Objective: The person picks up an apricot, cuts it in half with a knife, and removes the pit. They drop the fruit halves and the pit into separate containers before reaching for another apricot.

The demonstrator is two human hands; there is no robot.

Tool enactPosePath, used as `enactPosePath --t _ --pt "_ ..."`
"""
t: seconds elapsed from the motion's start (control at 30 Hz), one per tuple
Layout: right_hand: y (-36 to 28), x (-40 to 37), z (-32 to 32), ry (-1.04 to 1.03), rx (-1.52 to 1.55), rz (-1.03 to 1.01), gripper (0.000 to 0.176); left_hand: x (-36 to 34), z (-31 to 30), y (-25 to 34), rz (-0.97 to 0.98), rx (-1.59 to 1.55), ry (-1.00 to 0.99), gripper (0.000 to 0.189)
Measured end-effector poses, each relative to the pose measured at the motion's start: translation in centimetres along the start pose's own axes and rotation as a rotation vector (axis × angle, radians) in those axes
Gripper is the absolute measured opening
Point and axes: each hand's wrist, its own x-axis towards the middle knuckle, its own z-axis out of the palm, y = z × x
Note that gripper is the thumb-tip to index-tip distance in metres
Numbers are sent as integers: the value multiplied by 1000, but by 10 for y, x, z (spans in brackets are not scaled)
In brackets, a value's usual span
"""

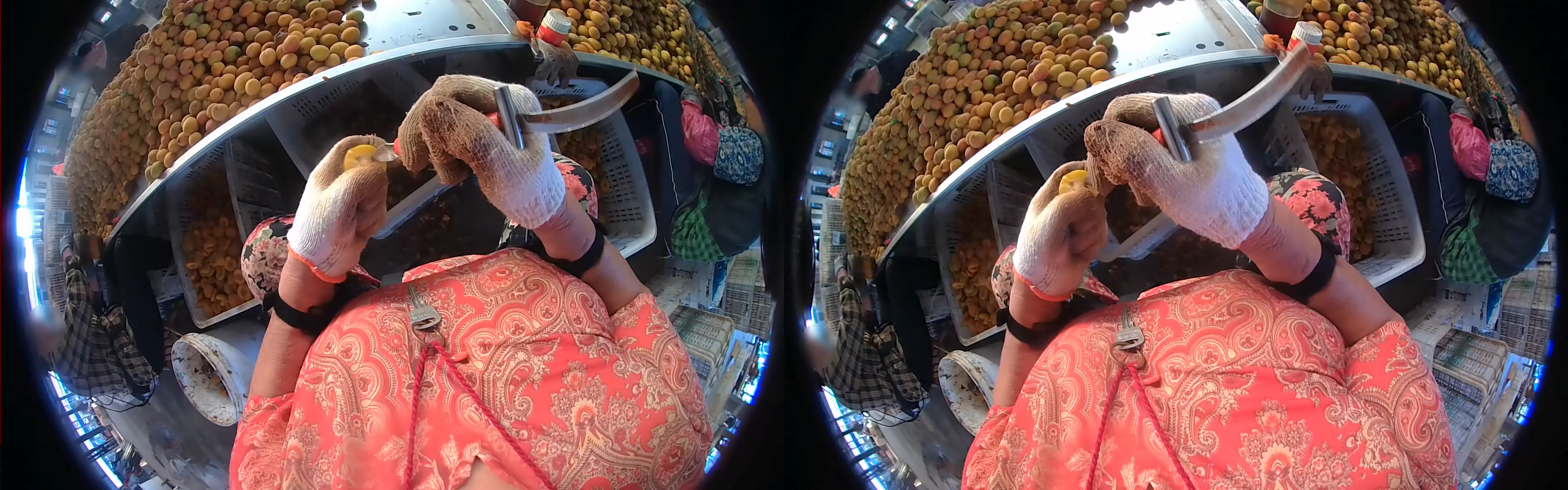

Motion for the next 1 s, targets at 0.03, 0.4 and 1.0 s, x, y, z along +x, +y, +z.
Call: enactPosePath --t 0.03,0.4,1.0 --pt "-5 1 -1 -42 40 104 20 1 -1 -1 -16 37 2 26" --pt "7 10 13 94 395 18 17 -3 5 -1 -91 21 -93 26" --pt "43 32 -11 280 955 375 48 21 24 -25 21 271 -43 35"
